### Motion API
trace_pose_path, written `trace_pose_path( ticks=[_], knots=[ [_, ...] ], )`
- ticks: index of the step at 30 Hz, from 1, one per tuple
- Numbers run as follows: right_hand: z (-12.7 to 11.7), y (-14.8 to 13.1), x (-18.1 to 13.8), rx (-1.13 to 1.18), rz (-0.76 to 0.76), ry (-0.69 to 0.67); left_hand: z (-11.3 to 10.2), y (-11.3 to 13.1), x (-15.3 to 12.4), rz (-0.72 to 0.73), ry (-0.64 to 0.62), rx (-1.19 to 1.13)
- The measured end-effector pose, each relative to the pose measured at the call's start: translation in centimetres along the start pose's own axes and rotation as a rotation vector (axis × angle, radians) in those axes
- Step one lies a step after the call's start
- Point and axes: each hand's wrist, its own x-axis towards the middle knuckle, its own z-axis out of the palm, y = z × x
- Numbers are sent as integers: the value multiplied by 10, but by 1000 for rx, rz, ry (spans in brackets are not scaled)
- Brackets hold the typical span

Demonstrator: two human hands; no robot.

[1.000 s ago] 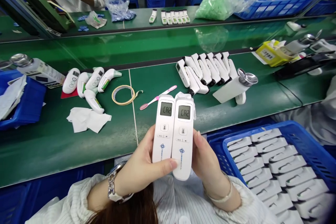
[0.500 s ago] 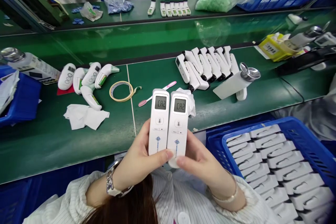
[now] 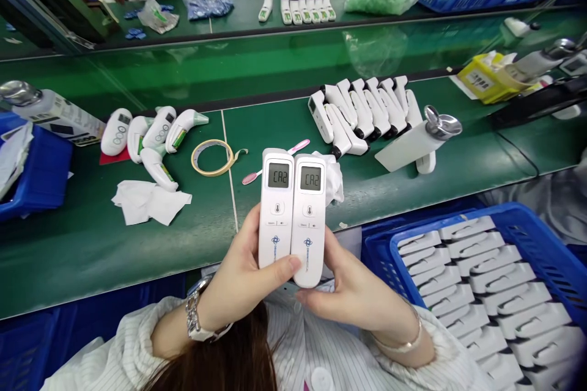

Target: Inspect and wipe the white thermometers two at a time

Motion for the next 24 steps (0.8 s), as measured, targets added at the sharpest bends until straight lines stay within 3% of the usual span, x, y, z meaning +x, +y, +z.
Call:
trace_pose_path(
  ticks=[5,11,18,24],
  knots=[
    [-6,6,1,288,-2,-4,-2,1,2,12,-5,16],
    [7,11,27,786,-57,136,0,-5,0,-63,-68,-98],
    [14,4,28,832,101,299,1,-7,2,-126,-30,-335],
    [14,6,28,773,39,316,5,-3,6,-136,59,-274]
  ],
)
